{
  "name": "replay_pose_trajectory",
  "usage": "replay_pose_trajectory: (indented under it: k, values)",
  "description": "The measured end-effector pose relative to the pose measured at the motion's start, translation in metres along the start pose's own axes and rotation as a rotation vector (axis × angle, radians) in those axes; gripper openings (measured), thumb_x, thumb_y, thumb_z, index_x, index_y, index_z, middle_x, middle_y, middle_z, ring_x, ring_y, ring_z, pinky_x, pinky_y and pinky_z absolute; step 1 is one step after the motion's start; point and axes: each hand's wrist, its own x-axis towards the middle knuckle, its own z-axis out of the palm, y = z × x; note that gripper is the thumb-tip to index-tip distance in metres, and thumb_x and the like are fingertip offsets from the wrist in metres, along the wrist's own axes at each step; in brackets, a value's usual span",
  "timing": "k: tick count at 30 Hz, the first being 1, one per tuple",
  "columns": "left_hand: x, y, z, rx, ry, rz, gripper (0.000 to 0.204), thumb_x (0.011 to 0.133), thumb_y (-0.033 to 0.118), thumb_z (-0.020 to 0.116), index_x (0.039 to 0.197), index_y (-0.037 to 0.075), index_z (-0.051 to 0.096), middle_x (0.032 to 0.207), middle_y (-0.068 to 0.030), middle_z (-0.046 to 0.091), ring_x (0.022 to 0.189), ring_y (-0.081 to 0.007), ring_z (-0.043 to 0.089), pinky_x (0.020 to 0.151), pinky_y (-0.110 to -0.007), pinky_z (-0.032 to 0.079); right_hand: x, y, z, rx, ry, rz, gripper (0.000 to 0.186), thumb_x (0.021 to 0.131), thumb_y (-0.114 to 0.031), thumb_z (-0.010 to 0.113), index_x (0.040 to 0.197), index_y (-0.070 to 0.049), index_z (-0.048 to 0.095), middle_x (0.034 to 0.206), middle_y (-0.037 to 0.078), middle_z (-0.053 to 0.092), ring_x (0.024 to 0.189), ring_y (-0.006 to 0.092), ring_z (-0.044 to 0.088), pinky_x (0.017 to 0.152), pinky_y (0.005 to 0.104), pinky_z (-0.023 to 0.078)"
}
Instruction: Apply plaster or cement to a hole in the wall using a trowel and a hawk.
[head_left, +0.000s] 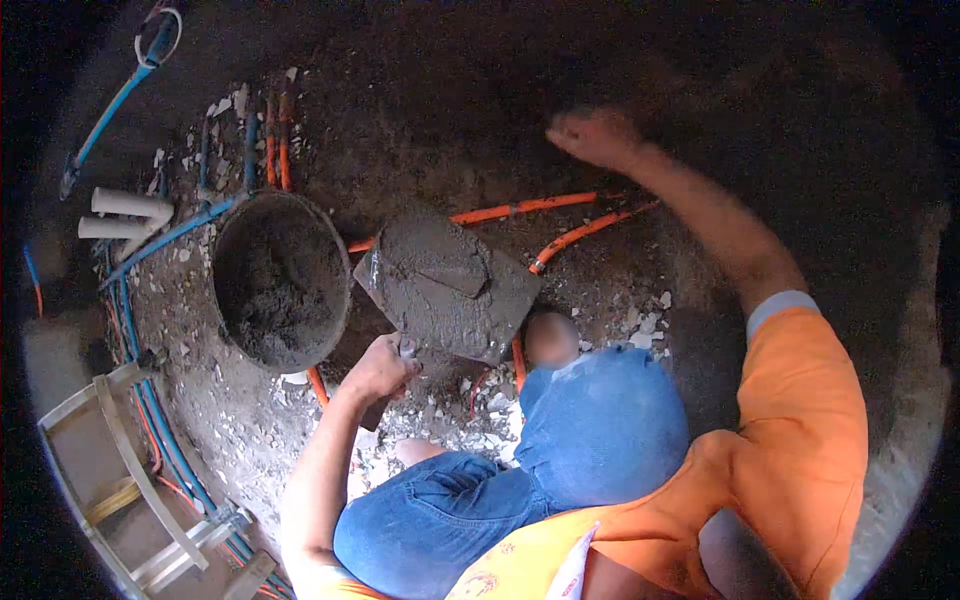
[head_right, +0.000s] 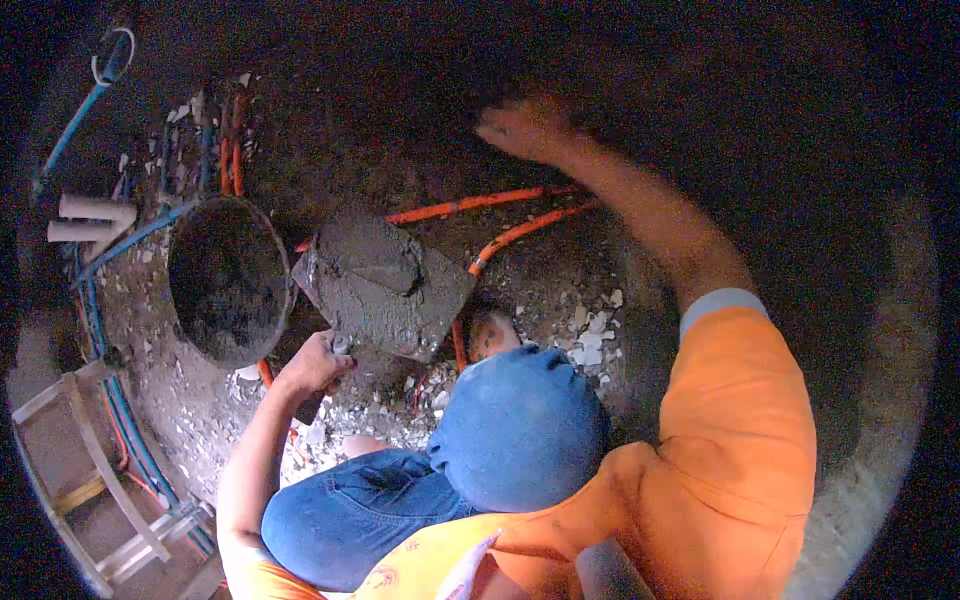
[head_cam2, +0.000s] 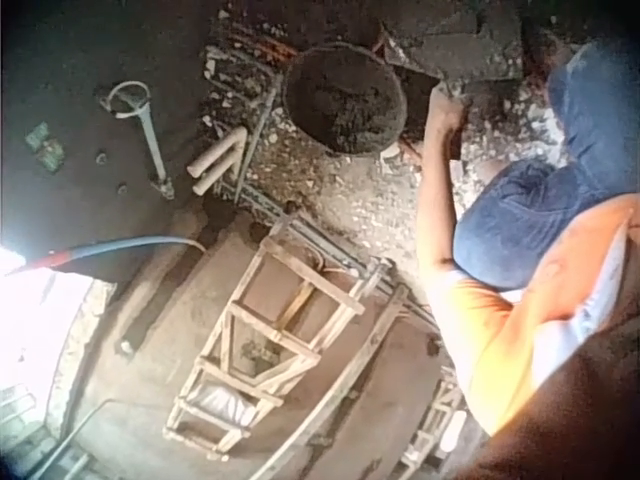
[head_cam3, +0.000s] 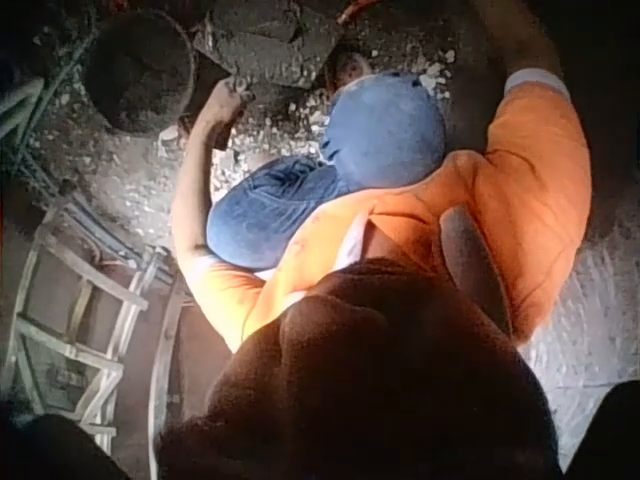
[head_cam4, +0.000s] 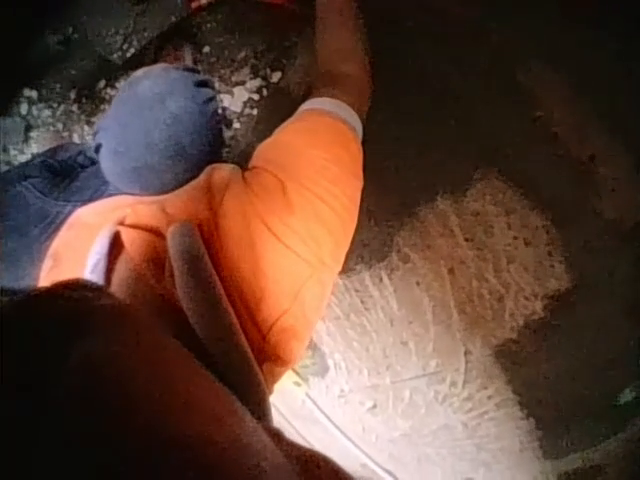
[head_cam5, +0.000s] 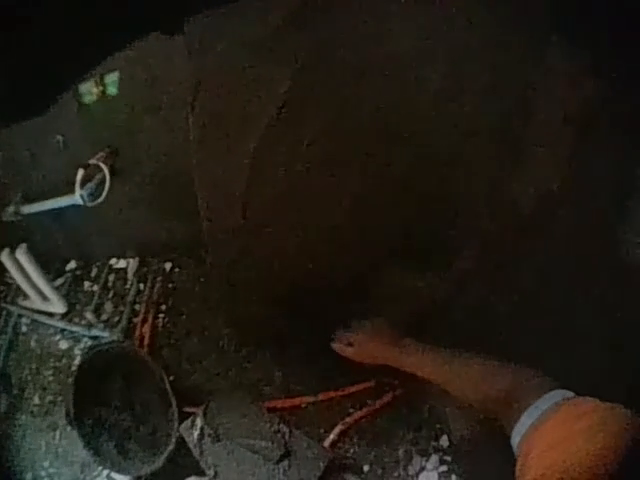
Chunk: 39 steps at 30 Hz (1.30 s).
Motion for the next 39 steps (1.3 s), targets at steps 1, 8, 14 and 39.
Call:
replay_pose_trajectory:
  k: [1,8,14,39]
  values:
    - [0.002,-0.004,0.0,0.006,-0.013,-0.01,0.024,0.072,0.006,0.059,0.093,0.0,0.05,0.063,-0.0037,0.052,0.047,-0.0126,0.05,0.042,-0.026,0.042,0.0,0.005,0.012,-0.037,-0.209,0.021,0.037,0.084,-0.042,0.049,0.1,-0.011,0.06,0.093,0.012,0.061,0.085,0.0308,0.059,0.074,0.0417,0.048]
    - [0.009,-0.022,0.004,-0.028,0.001,0.032,0.021,0.071,0.005,0.057,0.092,0.003,0.053,0.06,-0.0007,0.05,0.043,-0.0103,0.044,0.04,-0.026,0.037,0.011,0.023,0.031,0.016,-0.175,0.13,0.038,0.086,-0.044,0.042,0.096,-0.013,0.061,0.094,0.012,0.062,0.088,0.0319,0.059,0.075,0.046,0.047]
    - [0.007,-0.018,0.002,-0.04,-0.017,-0.047,0.022,0.072,0.005,0.056,0.093,0.003,0.054,0.062,0.0,0.051,0.046,-0.0094,0.045,0.041,-0.024,0.038,0.0,0.011,-0.006,-0.007,0.073,0.137,0.034,0.083,-0.041,0.051,0.092,-0.01,0.062,0.089,0.007,0.062,0.083,0.0278,0.06,0.069,0.0379,0.049]
    - [0.009,-0.034,-0.002,0.048,-0.013,0.076,0.023,0.071,0.006,0.057,0.093,0.0,0.053,0.061,-0.0047,0.052,0.045,-0.0129,0.049,0.042,-0.028,0.041,0.034,-0.034,0.049,0.406,-0.035,0.037,0.042,0.081,-0.045,0.049,0.095,-0.007,0.06,0.093,0.014,0.061,0.084,0.0333,0.059,0.075,0.0437,0.047]
